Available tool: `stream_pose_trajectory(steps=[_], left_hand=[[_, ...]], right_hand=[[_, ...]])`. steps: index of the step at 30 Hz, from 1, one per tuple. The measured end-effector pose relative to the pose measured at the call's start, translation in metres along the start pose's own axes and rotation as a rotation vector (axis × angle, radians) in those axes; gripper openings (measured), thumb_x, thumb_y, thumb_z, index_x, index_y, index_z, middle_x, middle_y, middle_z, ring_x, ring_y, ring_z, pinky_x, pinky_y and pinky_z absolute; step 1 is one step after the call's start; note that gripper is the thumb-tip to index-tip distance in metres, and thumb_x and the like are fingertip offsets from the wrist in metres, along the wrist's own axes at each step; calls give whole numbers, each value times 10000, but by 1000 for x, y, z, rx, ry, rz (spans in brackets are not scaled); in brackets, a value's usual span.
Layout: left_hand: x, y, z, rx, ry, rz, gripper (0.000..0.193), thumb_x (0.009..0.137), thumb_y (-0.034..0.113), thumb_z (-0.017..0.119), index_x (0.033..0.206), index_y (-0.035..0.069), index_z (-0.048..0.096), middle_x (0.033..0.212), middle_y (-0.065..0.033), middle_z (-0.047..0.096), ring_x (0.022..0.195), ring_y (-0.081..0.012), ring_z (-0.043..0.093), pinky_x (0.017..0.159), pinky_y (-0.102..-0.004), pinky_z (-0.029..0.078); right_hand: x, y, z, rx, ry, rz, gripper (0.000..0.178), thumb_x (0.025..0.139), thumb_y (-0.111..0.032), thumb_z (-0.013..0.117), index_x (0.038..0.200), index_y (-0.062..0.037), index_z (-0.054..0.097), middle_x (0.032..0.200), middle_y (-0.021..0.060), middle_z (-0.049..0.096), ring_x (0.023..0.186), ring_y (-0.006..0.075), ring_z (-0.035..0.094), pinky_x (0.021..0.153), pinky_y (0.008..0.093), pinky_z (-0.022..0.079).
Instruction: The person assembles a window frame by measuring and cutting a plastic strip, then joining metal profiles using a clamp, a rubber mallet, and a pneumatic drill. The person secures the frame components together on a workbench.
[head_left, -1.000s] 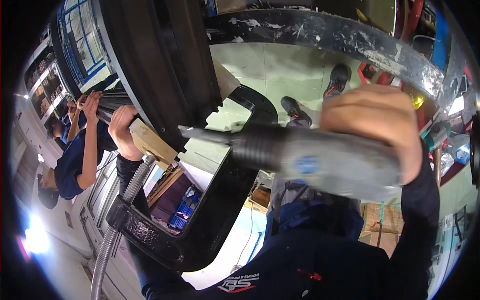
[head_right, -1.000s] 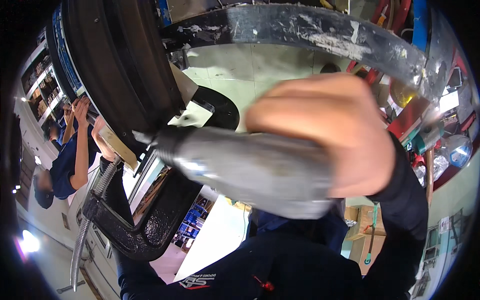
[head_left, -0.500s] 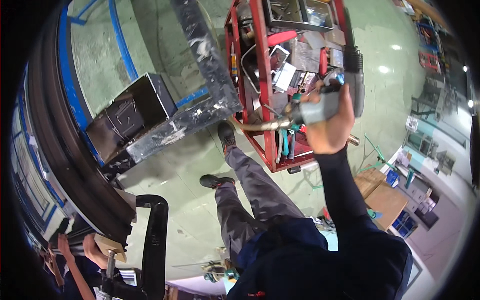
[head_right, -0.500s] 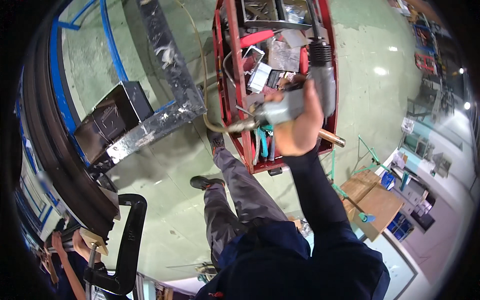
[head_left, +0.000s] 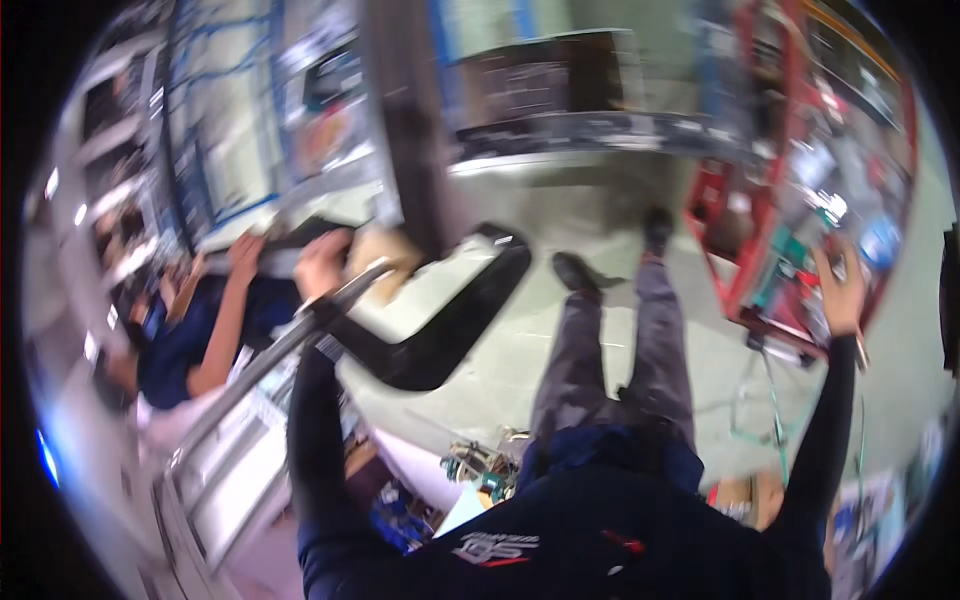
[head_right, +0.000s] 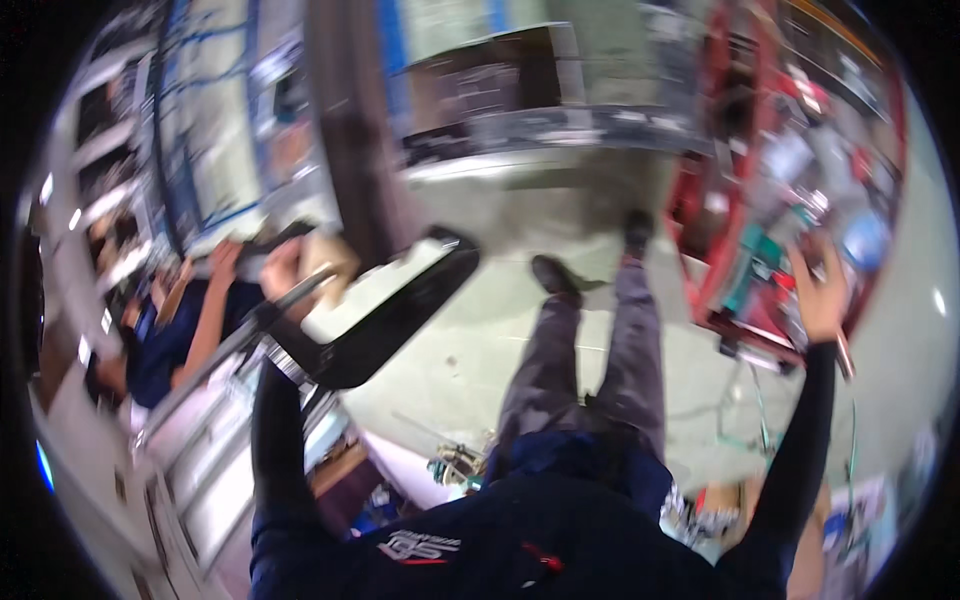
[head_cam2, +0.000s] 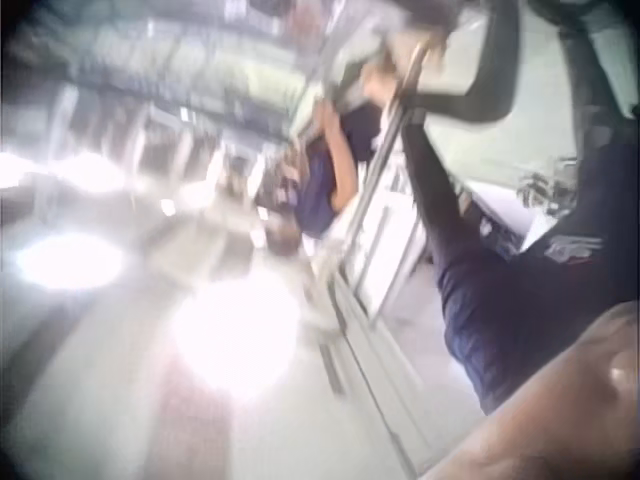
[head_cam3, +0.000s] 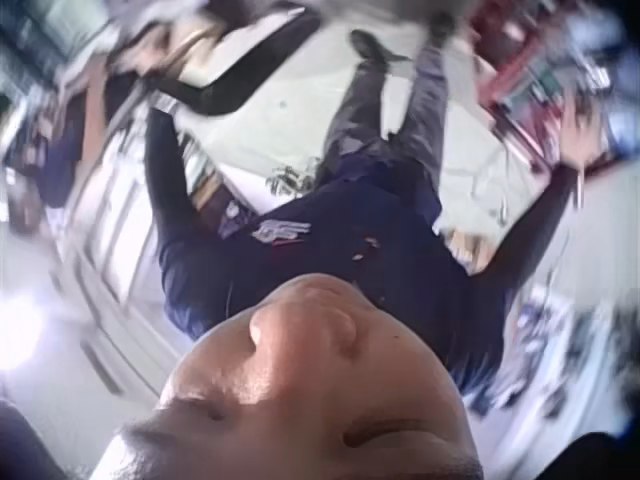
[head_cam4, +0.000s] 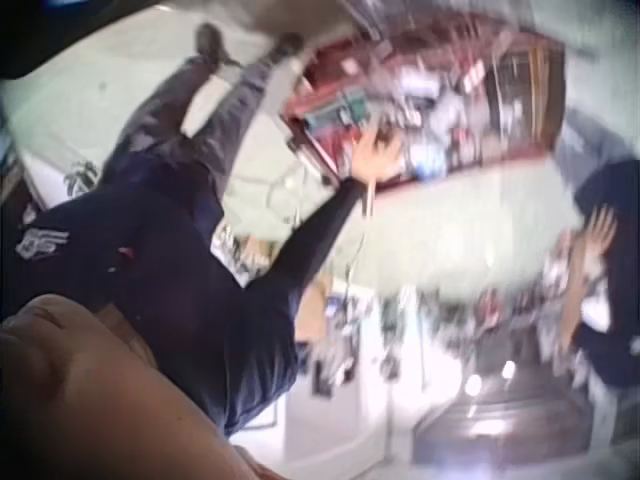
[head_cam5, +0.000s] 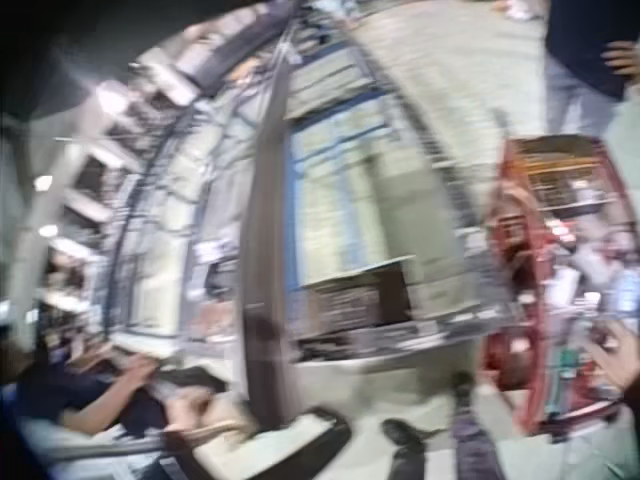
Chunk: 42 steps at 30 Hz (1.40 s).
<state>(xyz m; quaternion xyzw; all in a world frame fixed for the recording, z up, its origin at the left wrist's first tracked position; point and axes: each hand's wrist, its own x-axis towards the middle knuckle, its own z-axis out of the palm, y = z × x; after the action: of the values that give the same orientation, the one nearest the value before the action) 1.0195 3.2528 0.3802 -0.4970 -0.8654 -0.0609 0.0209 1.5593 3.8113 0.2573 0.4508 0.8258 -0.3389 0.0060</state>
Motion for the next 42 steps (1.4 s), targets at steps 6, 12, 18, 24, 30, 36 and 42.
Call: stream_pose_trajectory(steps=[6, 12, 18, 24, 30, 36, 42], left_hand=[[24, 38, -25, -59, -25, -132, 731, 595, 481, 822, 1142, 38, 626, 1026, -128, 687, 973, -327, 651, 913, -421, 465], [-13, 71, 10, -422, 403, -10, 1180, 621, 412, 901, 1493, 6, 217, 1507, -261, 310, 1403, -424, 319, 1139, -525, 271], [-11, 127, 16, -573, 497, -110, 1036, 709, 85, 842, 1445, -3, 118, 1535, -298, 138, 1439, -442, 215, 1172, -525, 172], [-7, 127, 38, -657, 717, -140, 988, 661, 212, 897, 1392, 32, 256, 1373, -217, 410, 1333, -393, 335, 1061, -502, 307], [-8, 128, 43, -641, 703, -218, 981, 631, 283, 927, 1344, 40, 298, 1324, -202, 471, 1267, -353, 394, 1042, -465, 293], [4, 140, 28, -511, 736, -253, 974, 588, 348, 914, 1308, 90, 312, 1380, -225, 408, 1317, -363, 365, 1083, -551, 192], [6, 156, 24, -505, 751, -275, 842, 629, 253, 864, 1252, 104, 316, 1388, -249, 374, 1297, -380, 399, 1085, -565, 212]], right_hand=[[-13, -8, 12, -714, -77, -47, 432, 859, -327, 702, 1185, -59, 608, 1192, 182, 609, 1171, 362, 533, 1005, 465, 391], [-57, -77, 0, -338, 263, 65, 328, 973, -309, 586, 1136, -24, 583, 1012, 203, 669, 940, 357, 664, 816, 417, 500], [-193, -143, 67, 442, 451, 313, 220, 1009, -255, 570, 973, -39, 586, 778, -35, 552, 665, 50, 457, 574, 219, 364], [-330, -201, 171, 441, 385, 409, 247, 995, -236, 593, 945, 6, 586, 749, 5, 571, 657, 73, 485, 585, 255, 400], [-453, -189, 248, 261, 112, 640, 302, 973, -254, 620, 911, 41, 596, 696, 25, 567, 641, 89, 490, 583, 283, 407], [-484, -193, 244, 284, 17, 731, 308, 920, -259, 673, 964, 38, 603, 738, 101, 623, 671, 163, 575, 635, 327, 465], [-502, -156, 236, 294, 122, 705, 323, 917, -269, 676, 959, 43, 605, 768, 131, 646, 704, 190, 606, 672, 341, 485]])
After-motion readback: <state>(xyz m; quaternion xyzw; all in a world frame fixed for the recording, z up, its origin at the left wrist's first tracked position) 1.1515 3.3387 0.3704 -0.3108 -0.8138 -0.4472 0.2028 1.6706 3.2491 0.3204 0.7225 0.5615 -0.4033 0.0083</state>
